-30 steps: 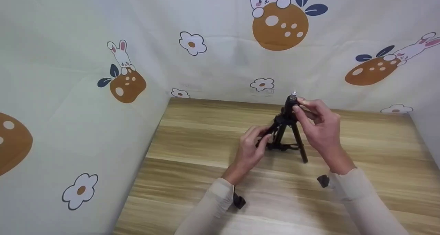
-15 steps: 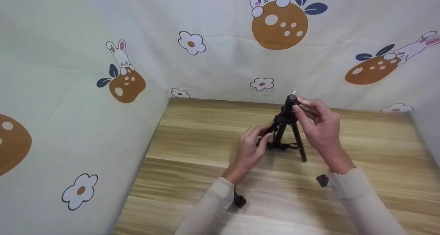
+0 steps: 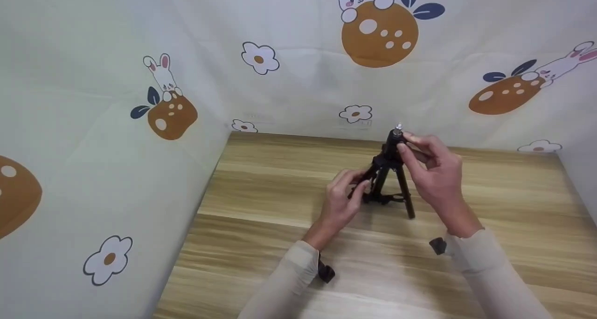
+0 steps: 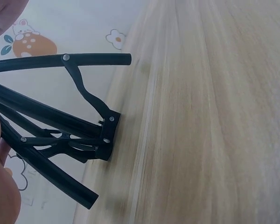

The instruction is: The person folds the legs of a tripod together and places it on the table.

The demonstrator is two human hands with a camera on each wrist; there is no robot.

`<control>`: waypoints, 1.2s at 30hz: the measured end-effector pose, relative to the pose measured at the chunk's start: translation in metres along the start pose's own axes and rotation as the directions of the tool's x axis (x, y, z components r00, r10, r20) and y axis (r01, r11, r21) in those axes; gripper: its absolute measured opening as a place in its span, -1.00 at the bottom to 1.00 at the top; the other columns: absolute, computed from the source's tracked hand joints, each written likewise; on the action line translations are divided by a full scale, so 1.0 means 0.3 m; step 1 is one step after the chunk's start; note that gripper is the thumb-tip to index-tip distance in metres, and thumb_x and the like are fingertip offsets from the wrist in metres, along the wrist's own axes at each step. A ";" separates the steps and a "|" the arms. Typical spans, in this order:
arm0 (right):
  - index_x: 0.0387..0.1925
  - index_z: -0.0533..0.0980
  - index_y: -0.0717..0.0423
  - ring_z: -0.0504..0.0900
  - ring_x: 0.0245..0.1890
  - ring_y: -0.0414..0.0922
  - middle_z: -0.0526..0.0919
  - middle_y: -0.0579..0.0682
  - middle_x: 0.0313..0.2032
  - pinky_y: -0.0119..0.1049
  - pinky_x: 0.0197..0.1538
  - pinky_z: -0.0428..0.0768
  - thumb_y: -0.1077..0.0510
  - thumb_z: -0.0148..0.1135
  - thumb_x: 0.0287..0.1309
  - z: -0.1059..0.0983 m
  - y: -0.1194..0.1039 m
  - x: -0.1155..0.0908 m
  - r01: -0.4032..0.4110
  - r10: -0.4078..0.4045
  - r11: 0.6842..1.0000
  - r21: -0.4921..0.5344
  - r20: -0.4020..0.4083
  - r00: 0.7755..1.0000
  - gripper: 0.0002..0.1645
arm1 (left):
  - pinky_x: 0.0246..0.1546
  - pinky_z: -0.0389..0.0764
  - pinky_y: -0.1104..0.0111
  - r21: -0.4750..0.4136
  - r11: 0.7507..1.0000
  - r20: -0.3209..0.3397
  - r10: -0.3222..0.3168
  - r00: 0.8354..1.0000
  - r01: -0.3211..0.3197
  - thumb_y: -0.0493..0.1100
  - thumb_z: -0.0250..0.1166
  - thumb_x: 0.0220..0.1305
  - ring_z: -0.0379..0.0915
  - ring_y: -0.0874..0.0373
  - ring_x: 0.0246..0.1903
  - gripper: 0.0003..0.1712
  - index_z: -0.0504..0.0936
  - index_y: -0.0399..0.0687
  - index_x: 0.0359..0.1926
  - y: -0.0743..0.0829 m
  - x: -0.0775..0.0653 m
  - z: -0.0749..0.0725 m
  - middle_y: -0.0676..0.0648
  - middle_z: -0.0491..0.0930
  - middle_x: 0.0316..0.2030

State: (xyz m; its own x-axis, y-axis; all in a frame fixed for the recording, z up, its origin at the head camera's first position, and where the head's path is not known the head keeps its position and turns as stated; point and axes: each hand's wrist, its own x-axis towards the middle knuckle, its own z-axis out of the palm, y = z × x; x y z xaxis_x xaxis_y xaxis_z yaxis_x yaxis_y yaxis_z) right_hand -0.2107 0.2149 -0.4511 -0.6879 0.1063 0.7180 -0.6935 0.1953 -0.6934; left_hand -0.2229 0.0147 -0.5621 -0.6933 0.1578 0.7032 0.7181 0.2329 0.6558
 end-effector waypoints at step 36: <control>-0.08 0.69 0.43 0.87 0.03 -0.13 0.84 0.23 -0.01 -0.30 0.08 0.84 0.62 0.40 0.19 -0.001 0.007 0.005 -0.014 0.014 1.000 -0.016 -0.002 1.000 -0.72 | -0.01 0.80 0.54 0.009 1.000 -0.040 0.018 0.999 -0.017 -0.19 0.36 0.54 0.74 0.22 -0.14 -0.77 0.72 -0.24 0.07 -0.003 0.012 0.026 -0.10 0.74 -0.15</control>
State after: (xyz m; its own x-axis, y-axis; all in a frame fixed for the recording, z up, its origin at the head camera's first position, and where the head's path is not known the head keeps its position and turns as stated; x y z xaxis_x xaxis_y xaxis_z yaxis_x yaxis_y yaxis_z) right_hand -0.2129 0.2158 -0.4515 -0.6971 0.1107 0.7084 -0.6805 0.2089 -0.7023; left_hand -0.2265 0.0227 -0.5623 -0.6776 0.1238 0.7250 0.7295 0.2388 0.6410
